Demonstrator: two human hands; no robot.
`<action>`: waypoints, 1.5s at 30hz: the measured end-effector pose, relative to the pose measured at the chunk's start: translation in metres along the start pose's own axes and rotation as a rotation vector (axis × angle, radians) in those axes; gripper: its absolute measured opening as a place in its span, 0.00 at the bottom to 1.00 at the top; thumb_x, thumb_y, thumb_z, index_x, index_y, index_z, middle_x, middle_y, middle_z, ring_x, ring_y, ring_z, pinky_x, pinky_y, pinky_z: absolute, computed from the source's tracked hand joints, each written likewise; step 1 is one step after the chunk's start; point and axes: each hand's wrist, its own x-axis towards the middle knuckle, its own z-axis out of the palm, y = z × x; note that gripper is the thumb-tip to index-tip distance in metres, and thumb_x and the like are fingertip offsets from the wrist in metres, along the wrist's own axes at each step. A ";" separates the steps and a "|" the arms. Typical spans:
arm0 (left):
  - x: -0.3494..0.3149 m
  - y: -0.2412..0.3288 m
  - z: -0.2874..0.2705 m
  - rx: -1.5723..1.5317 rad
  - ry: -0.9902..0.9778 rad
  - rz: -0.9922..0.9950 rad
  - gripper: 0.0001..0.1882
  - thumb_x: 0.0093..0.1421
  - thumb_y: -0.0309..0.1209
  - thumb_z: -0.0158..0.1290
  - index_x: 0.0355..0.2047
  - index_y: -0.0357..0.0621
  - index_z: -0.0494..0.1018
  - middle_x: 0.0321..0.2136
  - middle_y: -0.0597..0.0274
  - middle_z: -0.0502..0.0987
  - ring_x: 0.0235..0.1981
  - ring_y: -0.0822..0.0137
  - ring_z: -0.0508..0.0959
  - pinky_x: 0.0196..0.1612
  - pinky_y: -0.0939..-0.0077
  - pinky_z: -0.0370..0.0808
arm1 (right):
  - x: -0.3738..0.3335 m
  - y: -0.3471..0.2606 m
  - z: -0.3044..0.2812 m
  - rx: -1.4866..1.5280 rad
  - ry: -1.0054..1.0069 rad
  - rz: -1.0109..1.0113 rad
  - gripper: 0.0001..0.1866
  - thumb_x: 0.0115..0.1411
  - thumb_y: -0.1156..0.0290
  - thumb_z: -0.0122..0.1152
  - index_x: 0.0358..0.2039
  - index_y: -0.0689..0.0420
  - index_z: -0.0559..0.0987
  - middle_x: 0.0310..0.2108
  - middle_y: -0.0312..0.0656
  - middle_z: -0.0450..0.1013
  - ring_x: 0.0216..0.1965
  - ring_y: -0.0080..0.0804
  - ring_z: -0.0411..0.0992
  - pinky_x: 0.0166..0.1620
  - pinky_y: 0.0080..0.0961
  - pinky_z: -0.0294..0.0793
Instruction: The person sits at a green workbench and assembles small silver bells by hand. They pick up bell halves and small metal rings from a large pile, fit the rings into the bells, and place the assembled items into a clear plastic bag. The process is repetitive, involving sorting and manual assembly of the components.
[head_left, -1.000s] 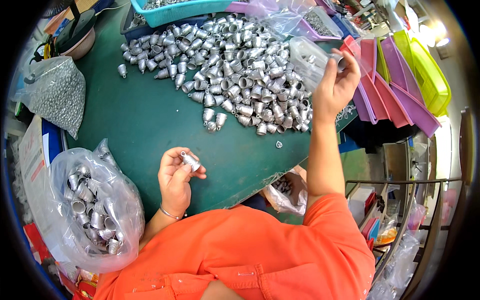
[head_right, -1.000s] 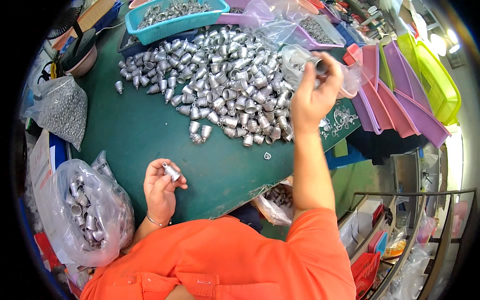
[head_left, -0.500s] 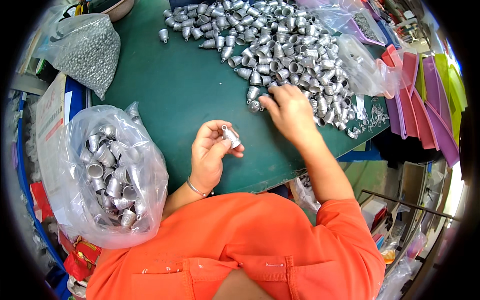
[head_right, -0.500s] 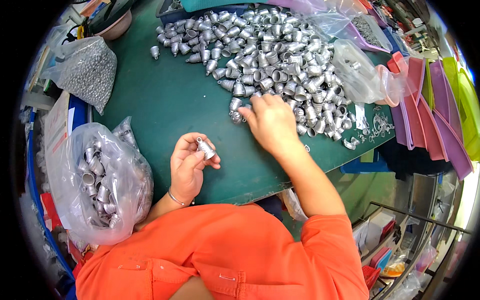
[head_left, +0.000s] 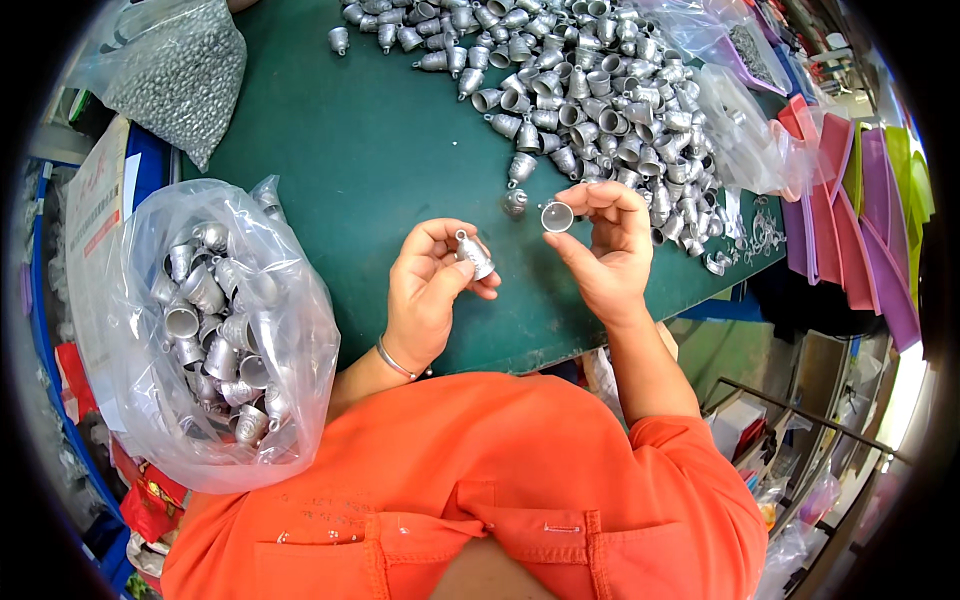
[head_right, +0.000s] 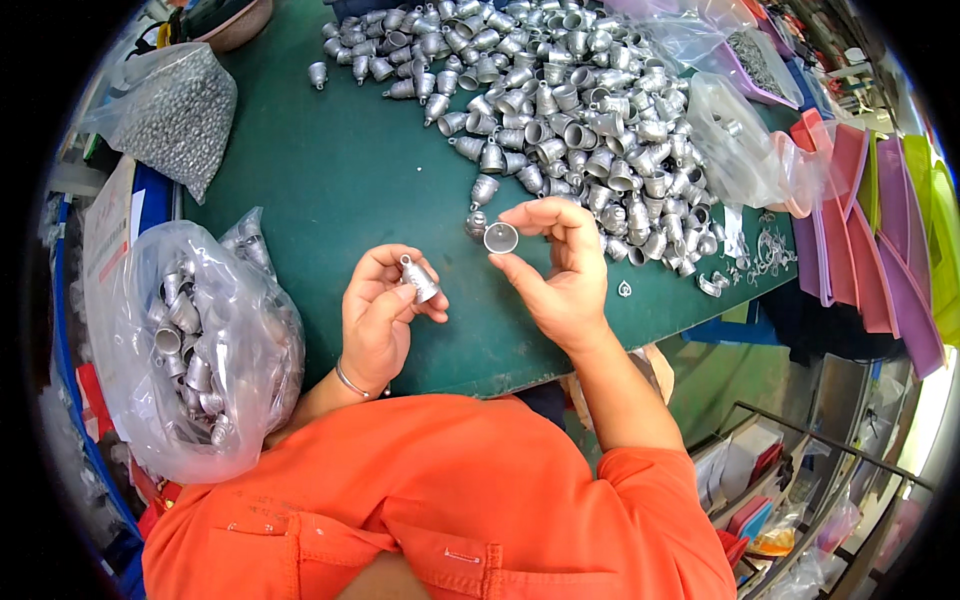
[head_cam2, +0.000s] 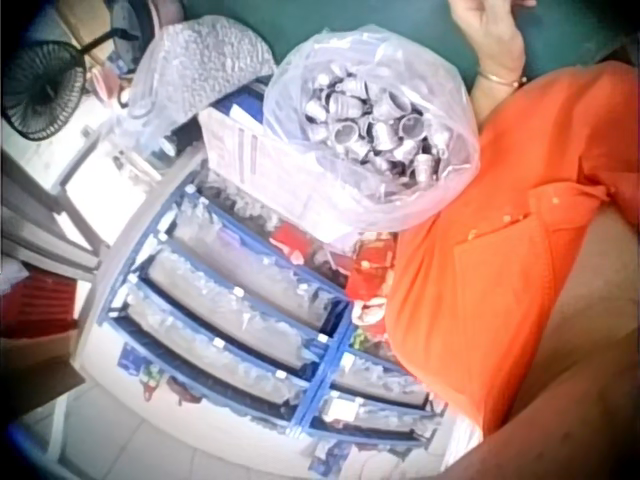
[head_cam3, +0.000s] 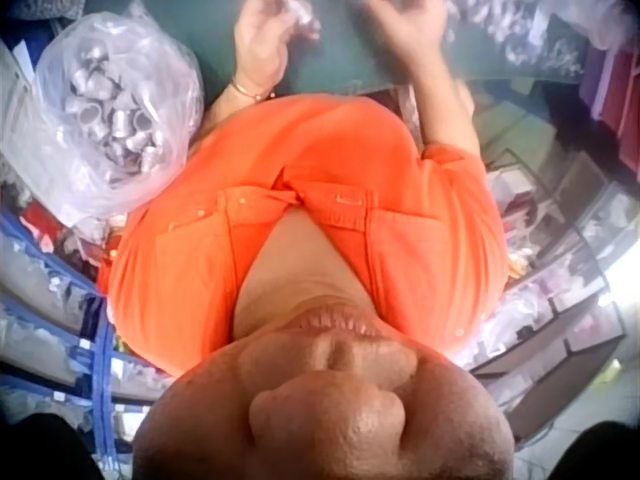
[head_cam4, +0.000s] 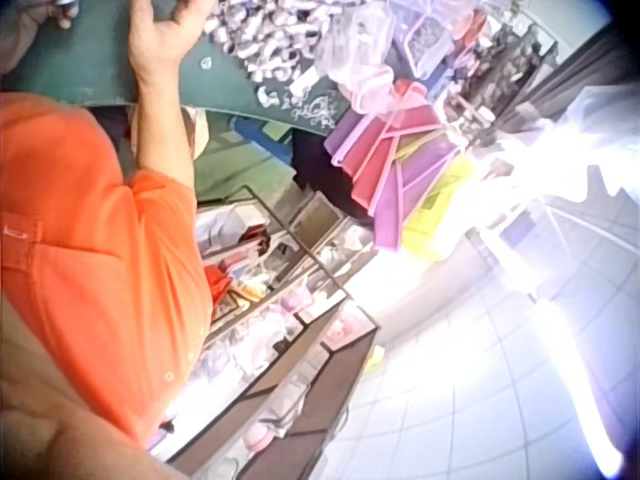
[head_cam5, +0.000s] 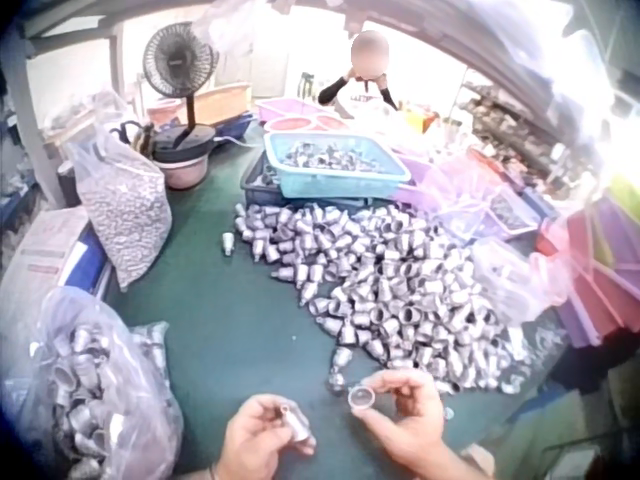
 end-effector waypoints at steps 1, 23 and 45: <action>0.000 0.000 0.001 -0.017 0.007 0.015 0.14 0.56 0.27 0.43 0.43 0.38 0.63 0.35 0.55 0.70 0.30 0.66 0.75 0.31 0.75 0.75 | 0.000 -0.004 0.002 0.079 0.013 0.019 0.26 0.45 0.88 0.61 0.44 0.60 0.66 0.40 0.43 0.70 0.41 0.29 0.70 0.46 0.24 0.69; 0.000 0.002 0.003 -0.101 0.107 -0.070 0.11 0.64 0.35 0.41 0.34 0.38 0.67 0.23 0.61 0.69 0.20 0.74 0.70 0.19 0.81 0.67 | 0.021 0.007 0.024 -0.801 -0.090 -0.259 0.08 0.50 0.78 0.60 0.31 0.61 0.73 0.29 0.45 0.67 0.27 0.41 0.68 0.31 0.27 0.68; 0.001 -0.002 0.002 0.330 0.068 0.095 0.16 0.51 0.23 0.59 0.41 0.37 0.71 0.34 0.64 0.71 0.27 0.78 0.71 0.26 0.88 0.68 | -0.010 0.004 0.012 1.211 -0.146 0.805 0.15 0.65 0.60 0.41 0.41 0.57 0.68 0.26 0.45 0.70 0.20 0.29 0.66 0.23 0.22 0.65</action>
